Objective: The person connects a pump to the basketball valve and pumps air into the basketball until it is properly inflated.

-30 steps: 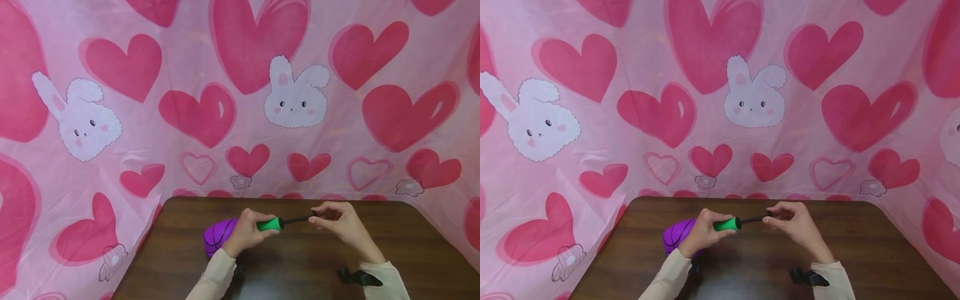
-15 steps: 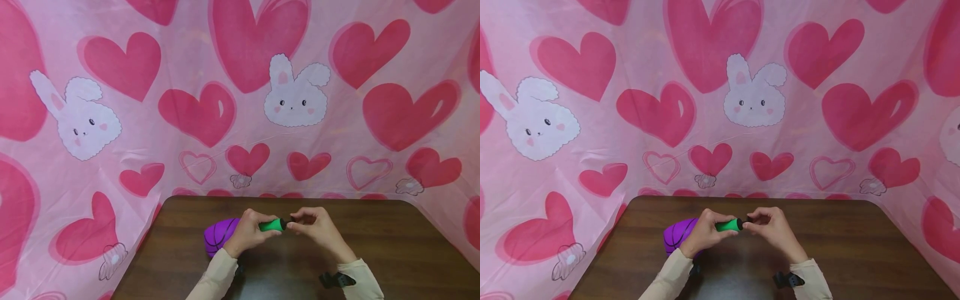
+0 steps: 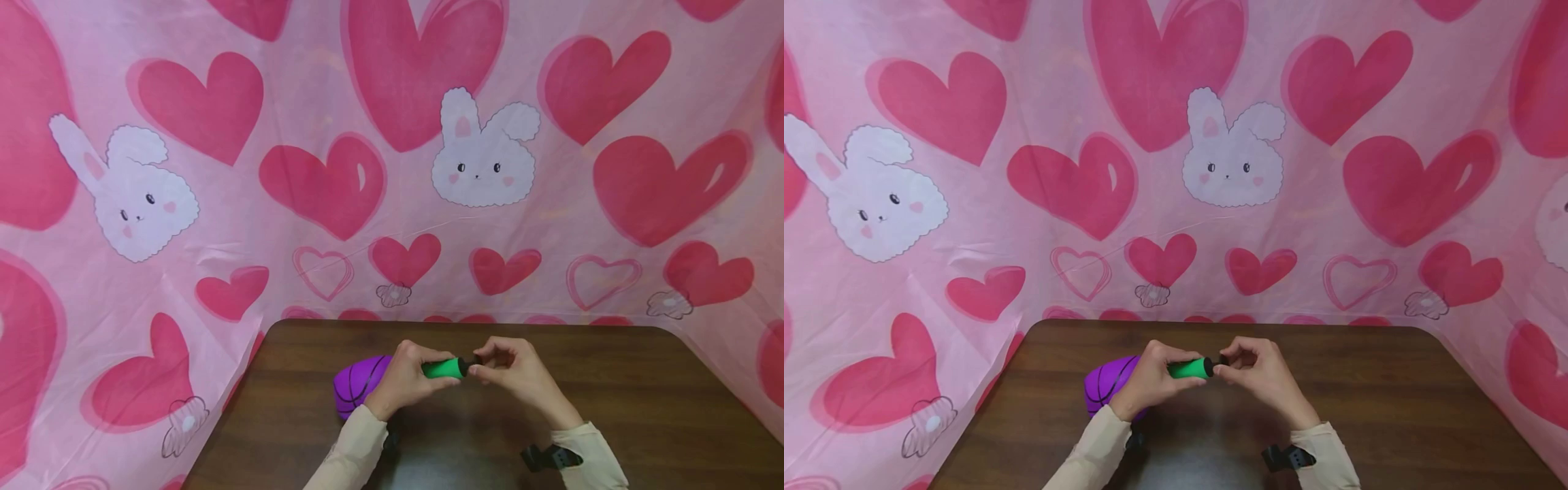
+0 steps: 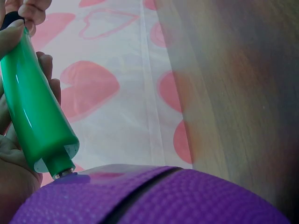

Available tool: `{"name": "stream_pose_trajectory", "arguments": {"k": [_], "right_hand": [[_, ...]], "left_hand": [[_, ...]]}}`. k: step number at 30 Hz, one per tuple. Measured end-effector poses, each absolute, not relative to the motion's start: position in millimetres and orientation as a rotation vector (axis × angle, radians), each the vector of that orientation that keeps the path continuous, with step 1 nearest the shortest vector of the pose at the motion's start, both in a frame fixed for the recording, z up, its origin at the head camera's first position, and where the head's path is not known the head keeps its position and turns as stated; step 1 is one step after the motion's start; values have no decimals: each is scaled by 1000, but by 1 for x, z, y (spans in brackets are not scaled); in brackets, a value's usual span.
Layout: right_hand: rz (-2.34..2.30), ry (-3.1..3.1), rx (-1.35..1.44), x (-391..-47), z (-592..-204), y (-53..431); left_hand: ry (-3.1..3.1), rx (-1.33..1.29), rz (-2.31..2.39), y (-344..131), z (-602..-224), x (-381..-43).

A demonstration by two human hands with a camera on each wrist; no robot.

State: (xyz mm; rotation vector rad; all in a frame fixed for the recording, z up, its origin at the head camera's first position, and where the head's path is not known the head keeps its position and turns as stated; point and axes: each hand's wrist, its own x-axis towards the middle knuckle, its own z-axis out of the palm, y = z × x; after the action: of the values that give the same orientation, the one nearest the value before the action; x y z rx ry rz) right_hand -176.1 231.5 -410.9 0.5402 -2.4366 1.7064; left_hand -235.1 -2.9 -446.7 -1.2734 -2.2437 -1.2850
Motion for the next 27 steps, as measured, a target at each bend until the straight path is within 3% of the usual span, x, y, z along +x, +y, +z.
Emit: {"name": "stream_pose_trajectory", "arguments": {"k": [27], "right_hand": [[1733, -2227, 697, -158, -378, 295]], "left_hand": [[-2307, -1221, -1291, -9, -446, -240]]}}
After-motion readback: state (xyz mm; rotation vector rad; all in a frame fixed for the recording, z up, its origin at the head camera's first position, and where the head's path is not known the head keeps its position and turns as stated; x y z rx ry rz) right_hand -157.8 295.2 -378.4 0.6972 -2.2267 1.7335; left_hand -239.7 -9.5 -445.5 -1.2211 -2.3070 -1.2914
